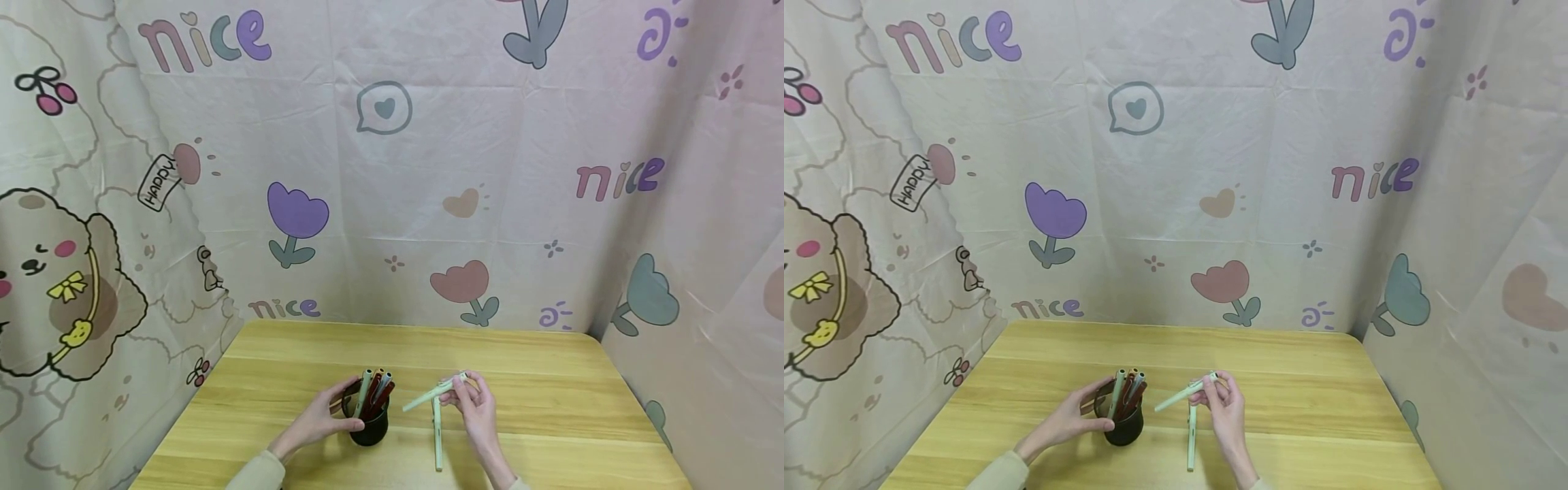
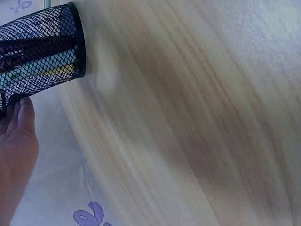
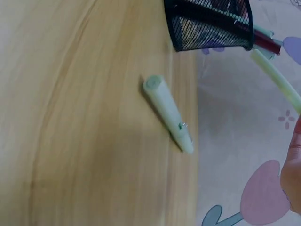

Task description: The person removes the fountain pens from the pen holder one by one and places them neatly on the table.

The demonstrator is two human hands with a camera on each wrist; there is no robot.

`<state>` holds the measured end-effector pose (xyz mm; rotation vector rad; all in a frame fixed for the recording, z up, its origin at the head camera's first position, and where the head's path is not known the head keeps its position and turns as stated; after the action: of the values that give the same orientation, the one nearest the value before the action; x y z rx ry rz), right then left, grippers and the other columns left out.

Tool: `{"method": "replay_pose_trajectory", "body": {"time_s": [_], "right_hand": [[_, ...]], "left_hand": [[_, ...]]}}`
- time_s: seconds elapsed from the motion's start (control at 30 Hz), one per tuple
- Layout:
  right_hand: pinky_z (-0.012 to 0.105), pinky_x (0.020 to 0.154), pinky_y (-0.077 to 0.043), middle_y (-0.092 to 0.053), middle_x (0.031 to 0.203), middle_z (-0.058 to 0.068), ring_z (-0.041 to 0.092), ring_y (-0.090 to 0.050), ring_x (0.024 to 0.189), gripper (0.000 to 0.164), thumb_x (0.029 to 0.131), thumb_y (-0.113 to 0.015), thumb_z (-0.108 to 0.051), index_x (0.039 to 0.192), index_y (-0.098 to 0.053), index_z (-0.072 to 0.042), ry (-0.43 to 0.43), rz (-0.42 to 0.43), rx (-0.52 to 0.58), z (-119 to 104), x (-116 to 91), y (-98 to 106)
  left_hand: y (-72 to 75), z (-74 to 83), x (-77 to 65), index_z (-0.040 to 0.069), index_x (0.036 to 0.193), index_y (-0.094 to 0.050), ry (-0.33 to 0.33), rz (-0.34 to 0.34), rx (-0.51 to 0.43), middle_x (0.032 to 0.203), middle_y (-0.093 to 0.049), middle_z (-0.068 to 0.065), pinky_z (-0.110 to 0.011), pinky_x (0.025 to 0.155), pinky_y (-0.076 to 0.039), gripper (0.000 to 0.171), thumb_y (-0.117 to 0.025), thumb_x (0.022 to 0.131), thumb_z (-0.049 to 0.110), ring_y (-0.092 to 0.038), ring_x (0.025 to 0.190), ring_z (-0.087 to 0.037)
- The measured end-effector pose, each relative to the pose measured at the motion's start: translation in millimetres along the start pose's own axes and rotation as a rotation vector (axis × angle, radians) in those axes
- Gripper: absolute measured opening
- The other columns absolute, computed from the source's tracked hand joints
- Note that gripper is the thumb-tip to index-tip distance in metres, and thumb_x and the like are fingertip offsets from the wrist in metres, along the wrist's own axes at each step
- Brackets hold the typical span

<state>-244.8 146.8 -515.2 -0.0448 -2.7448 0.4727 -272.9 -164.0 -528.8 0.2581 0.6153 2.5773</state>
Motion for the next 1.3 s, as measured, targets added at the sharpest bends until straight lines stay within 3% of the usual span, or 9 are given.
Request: {"method": "replay_pose_trajectory", "body": {"time_s": [0.1,0.33,0.47,0.67,0.83,1.1,1.3], "right_hand": [[0.025,0.074,-0.064,-0.077,0.099,-0.002,0.008,-0.072,0.076,0.012,0.107,-0.044,-0.009,0.119,-0.048,-0.009,-0.028,-0.010,-0.041,2,-1,5],[0.026,0.066,-0.063,-0.073,0.092,0.005,0.010,-0.067,0.069,0.022,0.109,-0.042,-0.021,0.126,-0.042,-0.008,-0.115,0.026,-0.144,7,-3,14],[0.023,0.061,-0.059,-0.070,0.089,0.003,0.008,-0.062,0.065,0.028,0.109,-0.043,-0.025,0.131,-0.041,-0.008,-0.183,0.038,-0.226,10,-4,18],[0.020,0.058,-0.053,-0.066,0.091,0.005,0.007,-0.053,0.064,0.045,0.107,-0.044,-0.010,0.151,-0.031,-0.007,-0.285,0.007,-0.321,12,-5,24],[0.021,0.059,-0.052,-0.066,0.093,0.010,0.009,-0.051,0.064,0.061,0.101,-0.047,0.002,0.157,-0.025,-0.007,-0.357,-0.009,-0.364,17,-5,27],[0.018,0.056,-0.046,-0.065,0.089,0.011,0.008,-0.049,0.061,0.068,0.098,-0.052,0.002,0.159,-0.022,-0.003,-0.411,-0.028,-0.402,25,-7,33],[0.017,0.053,-0.045,-0.062,0.096,0.016,0.010,-0.051,0.064,0.074,0.095,-0.058,0.000,0.158,-0.018,0.004,-0.455,-0.125,-0.453,34,-9,39]], "left_hand": [[0.0,0.3,-0.1,0.001,0.156,-0.032,0.002,0.000,-0.002,0.160,-0.031,-0.031,-0.063,0.113,-0.039,0.089,-0.080,0.086,0.028,-0.035,0.142,-0.056],[-0.5,0.7,0.3,-0.001,0.156,-0.030,-0.005,-0.007,-0.004,0.159,-0.032,-0.030,-0.062,0.114,-0.039,0.089,-0.080,0.087,0.028,-0.036,0.142,-0.055],[-0.4,1.3,0.0,-0.001,0.156,-0.030,-0.003,-0.006,-0.010,0.159,-0.032,-0.031,-0.063,0.113,-0.039,0.090,-0.080,0.087,0.028,-0.035,0.142,-0.056],[0.1,2.2,-0.4,0.000,0.156,-0.030,0.002,-0.002,-0.005,0.159,-0.031,-0.031,-0.064,0.113,-0.039,0.090,-0.080,0.086,0.028,-0.036,0.142,-0.056],[0.7,3.7,-0.7,-0.003,0.156,-0.029,-0.001,-0.006,-0.002,0.159,-0.031,-0.032,-0.065,0.112,-0.039,0.090,-0.080,0.087,0.026,-0.035,0.141,-0.058],[0.4,3.3,0.2,-0.004,0.155,-0.029,0.002,0.001,-0.002,0.159,-0.031,-0.031,-0.065,0.112,-0.040,0.091,-0.080,0.087,0.026,-0.036,0.141,-0.057],[0.5,0.8,0.6,-0.004,0.155,-0.029,0.005,0.002,-0.020,0.160,-0.031,-0.031,-0.065,0.112,-0.040,0.090,-0.080,0.087,0.025,-0.036,0.141,-0.057]]}}
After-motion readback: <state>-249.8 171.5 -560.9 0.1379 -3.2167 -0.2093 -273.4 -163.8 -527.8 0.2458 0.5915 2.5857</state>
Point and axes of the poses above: each hand's wrist, its own x-axis towards the middle knuckle, its own y-axis out of the back of the hand, z = x × y, the point moved 3 cm from there along x, towards the middle knuckle
